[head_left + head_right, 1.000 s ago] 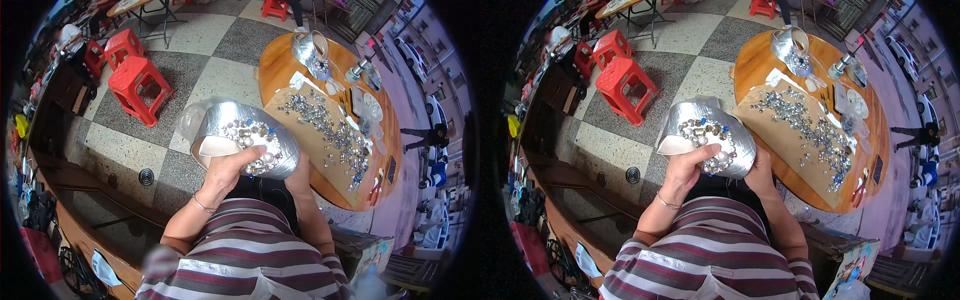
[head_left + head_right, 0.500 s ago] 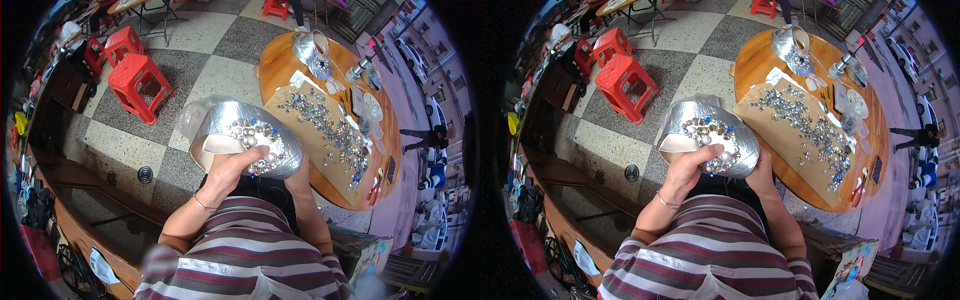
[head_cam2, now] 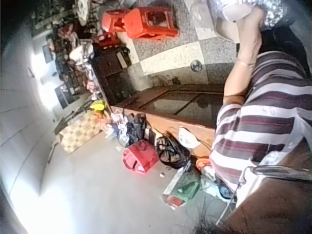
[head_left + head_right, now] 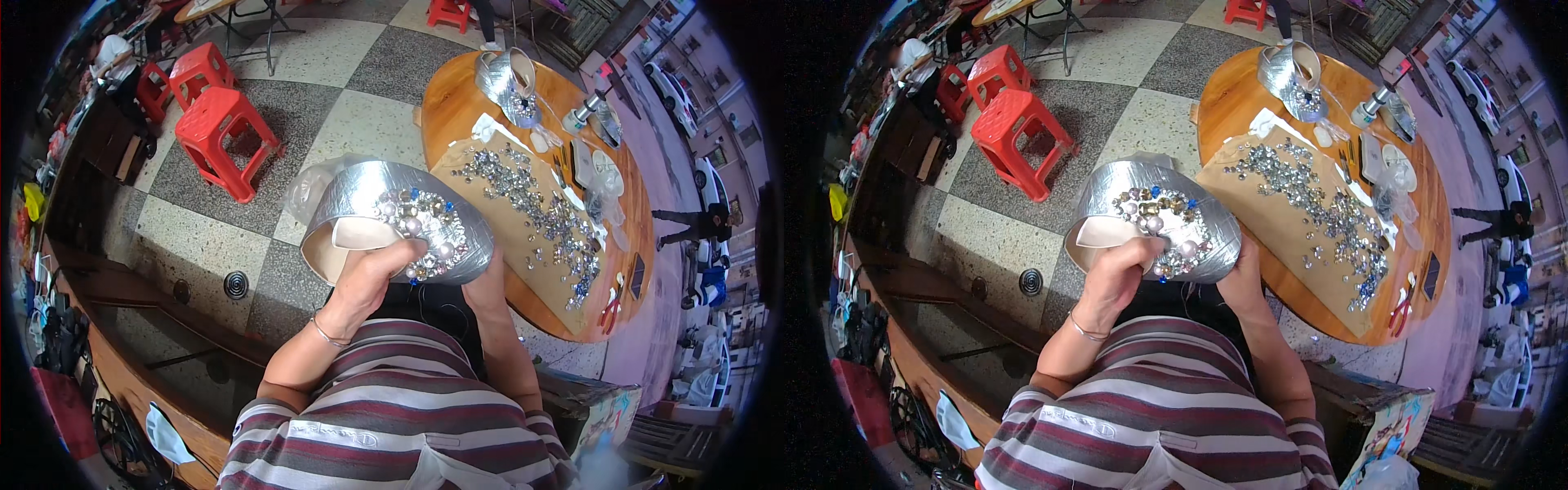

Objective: Applying small decorative crystals or beads to a silver shoe to enhance its design.

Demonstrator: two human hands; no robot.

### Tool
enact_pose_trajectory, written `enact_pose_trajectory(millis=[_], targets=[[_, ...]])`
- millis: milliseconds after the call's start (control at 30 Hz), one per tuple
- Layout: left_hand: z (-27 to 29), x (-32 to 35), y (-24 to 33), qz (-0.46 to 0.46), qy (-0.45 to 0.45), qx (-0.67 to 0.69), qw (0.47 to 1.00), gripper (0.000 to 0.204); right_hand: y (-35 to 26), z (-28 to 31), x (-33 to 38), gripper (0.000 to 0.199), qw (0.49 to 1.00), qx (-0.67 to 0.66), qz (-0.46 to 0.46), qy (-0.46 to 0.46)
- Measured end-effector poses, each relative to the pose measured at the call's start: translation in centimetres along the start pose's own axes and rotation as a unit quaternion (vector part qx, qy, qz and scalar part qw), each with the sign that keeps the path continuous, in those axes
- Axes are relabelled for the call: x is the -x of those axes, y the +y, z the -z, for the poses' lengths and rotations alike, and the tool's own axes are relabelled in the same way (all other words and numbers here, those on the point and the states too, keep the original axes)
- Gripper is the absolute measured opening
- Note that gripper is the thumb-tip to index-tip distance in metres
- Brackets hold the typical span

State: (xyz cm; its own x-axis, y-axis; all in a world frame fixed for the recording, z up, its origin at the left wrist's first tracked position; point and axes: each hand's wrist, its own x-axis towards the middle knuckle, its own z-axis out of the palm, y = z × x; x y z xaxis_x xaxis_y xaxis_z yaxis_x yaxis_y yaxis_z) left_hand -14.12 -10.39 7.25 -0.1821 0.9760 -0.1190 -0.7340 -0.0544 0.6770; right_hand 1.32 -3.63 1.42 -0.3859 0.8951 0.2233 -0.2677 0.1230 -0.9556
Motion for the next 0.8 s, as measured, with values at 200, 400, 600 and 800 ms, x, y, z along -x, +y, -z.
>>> enact_pose_trajectory(millis=[200, 400, 600, 800], targets=[[-0.4, -0.6, -0.1, 0.012, 0.003, -0.063, 0.998, 0.034, -0.9, -0.2, 0.3, 0.028, 0.999, 0.039, -0.006, -0.008], [-0.5, -0.7, -0.4, 0.018, 0.014, -0.027, 0.999, 0.036, -0.8, -0.2, 0.4, 0.029, 1.0, 0.023, -0.005, -0.008], [-0.7, -0.6, -0.5, 0.024, 0.013, -0.038, 0.999, 0.037, -1.0, -0.8, 0.7, 0.03, 1.0, 0.01, -0.021, 0.02], [-1.2, -0.5, -0.5, 0.016, 0.028, -0.038, 0.999, 0.037, -0.7, -0.8, 0.8, 0.031, 0.999, 0.014, 0.0, 0.035]])
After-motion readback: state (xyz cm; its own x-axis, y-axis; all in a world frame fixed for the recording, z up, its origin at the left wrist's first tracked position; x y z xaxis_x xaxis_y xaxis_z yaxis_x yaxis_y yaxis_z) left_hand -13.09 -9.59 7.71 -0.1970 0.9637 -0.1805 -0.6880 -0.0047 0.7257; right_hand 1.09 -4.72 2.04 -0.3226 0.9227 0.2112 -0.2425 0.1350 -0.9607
